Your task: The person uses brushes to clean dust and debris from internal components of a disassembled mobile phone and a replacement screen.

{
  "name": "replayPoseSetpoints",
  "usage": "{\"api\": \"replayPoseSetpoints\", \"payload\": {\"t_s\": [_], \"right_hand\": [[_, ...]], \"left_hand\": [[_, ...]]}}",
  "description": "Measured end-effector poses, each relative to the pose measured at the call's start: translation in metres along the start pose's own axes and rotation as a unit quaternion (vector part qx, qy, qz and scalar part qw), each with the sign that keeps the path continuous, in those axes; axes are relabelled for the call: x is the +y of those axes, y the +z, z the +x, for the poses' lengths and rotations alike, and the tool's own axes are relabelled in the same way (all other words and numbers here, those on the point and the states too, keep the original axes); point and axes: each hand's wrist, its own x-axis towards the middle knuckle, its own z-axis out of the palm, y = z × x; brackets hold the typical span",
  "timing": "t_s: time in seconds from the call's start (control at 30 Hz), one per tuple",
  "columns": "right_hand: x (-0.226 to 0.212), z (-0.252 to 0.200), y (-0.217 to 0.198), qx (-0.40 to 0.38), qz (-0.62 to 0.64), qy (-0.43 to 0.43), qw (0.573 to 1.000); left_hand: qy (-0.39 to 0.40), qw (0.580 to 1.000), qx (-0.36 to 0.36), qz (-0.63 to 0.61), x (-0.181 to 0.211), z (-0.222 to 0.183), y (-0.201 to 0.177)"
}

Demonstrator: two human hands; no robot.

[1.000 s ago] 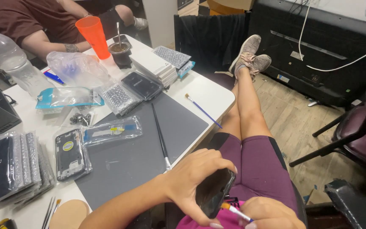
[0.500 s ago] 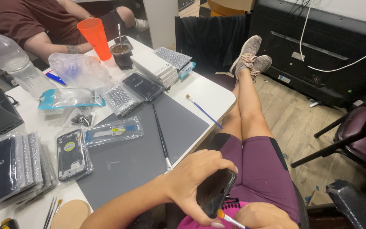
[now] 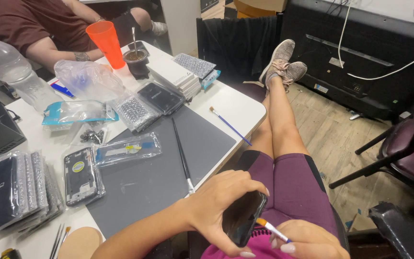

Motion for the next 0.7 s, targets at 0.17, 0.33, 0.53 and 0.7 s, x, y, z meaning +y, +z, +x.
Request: {"api": "replayPoseSetpoints", "payload": {"t_s": [0.17, 0.33, 0.53, 0.7], "right_hand": [[0.007, 0.006, 0.002, -0.041, 0.097, -0.013, 0.994], [0.001, 0.005, 0.001, -0.029, 0.025, -0.004, 0.999], [0.006, -0.001, -0.013, -0.067, 0.042, -0.004, 0.997], [0.009, 0.002, -0.007, -0.041, 0.074, -0.027, 0.996]], "left_hand": [[-0.008, 1.0, -0.01, 0.005, -0.002, -0.002, 0.002], [0.003, 1.0, -0.01, -0.01, -0.002, -0.003, 0.003], [0.001, 1.0, -0.016, -0.005, -0.002, -0.003, 0.003], [0.009, 1.0, -0.021, -0.012, -0.004, -0.004, 0.003]]}}
